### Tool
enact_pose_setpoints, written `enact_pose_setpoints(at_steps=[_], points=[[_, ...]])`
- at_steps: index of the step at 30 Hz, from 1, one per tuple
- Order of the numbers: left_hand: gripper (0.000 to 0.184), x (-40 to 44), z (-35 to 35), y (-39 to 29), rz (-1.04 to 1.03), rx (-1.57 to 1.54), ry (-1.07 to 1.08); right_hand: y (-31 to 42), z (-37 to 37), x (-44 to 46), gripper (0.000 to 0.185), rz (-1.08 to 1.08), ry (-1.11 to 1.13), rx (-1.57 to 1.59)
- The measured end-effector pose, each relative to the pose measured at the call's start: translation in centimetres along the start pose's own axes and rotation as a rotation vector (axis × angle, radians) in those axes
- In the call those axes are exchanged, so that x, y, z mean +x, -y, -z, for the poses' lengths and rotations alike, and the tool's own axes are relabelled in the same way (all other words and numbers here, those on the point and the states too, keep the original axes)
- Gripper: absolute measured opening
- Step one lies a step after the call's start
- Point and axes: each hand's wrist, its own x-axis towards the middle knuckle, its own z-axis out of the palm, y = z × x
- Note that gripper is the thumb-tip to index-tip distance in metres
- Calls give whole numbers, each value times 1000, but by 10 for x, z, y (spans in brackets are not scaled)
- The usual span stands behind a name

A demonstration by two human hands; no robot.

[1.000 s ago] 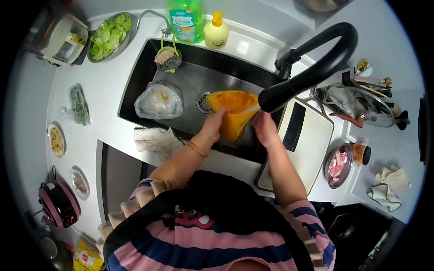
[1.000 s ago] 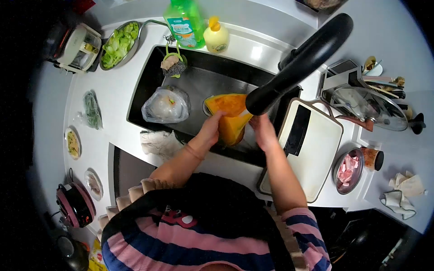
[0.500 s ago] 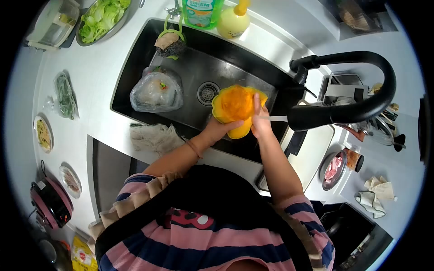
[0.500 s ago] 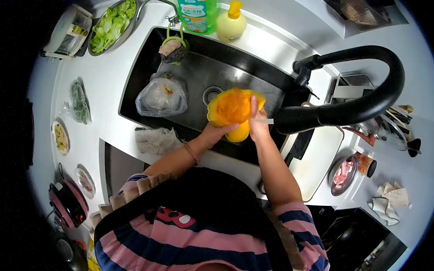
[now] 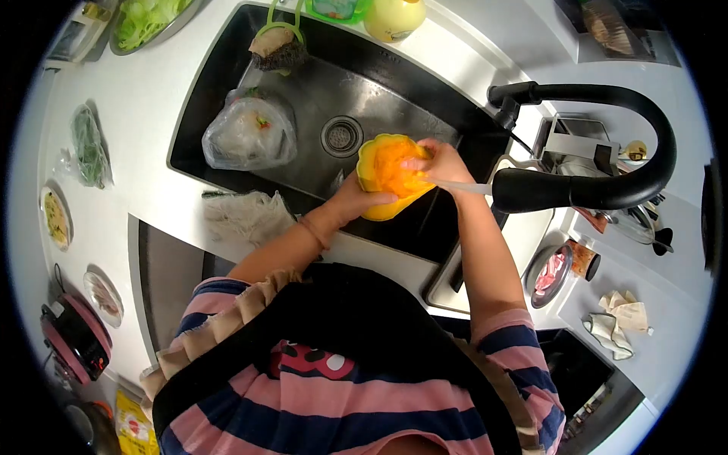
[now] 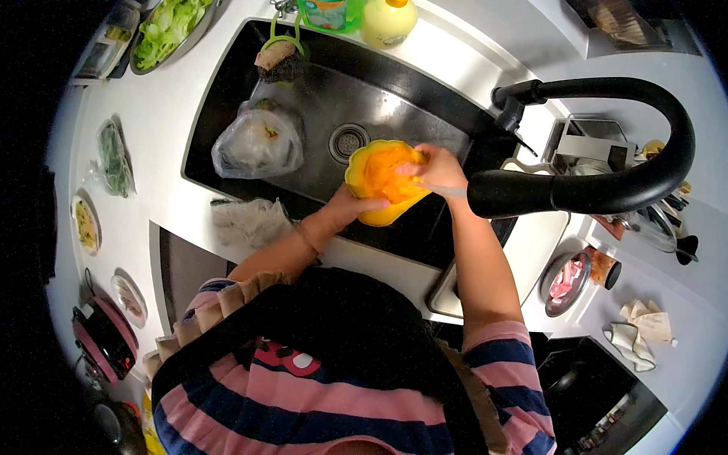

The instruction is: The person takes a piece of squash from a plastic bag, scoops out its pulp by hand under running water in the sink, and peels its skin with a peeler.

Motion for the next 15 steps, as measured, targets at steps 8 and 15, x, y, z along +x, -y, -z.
enact_pose_setpoints(at_steps=[8,15], points=[[72,-1,-5,-6,-100,31,16,16,-9,-5,48,13,-188,-333],[76,1,-2,-4,-69,46,-24,8,-35,-13,26,433,-413,-557]])
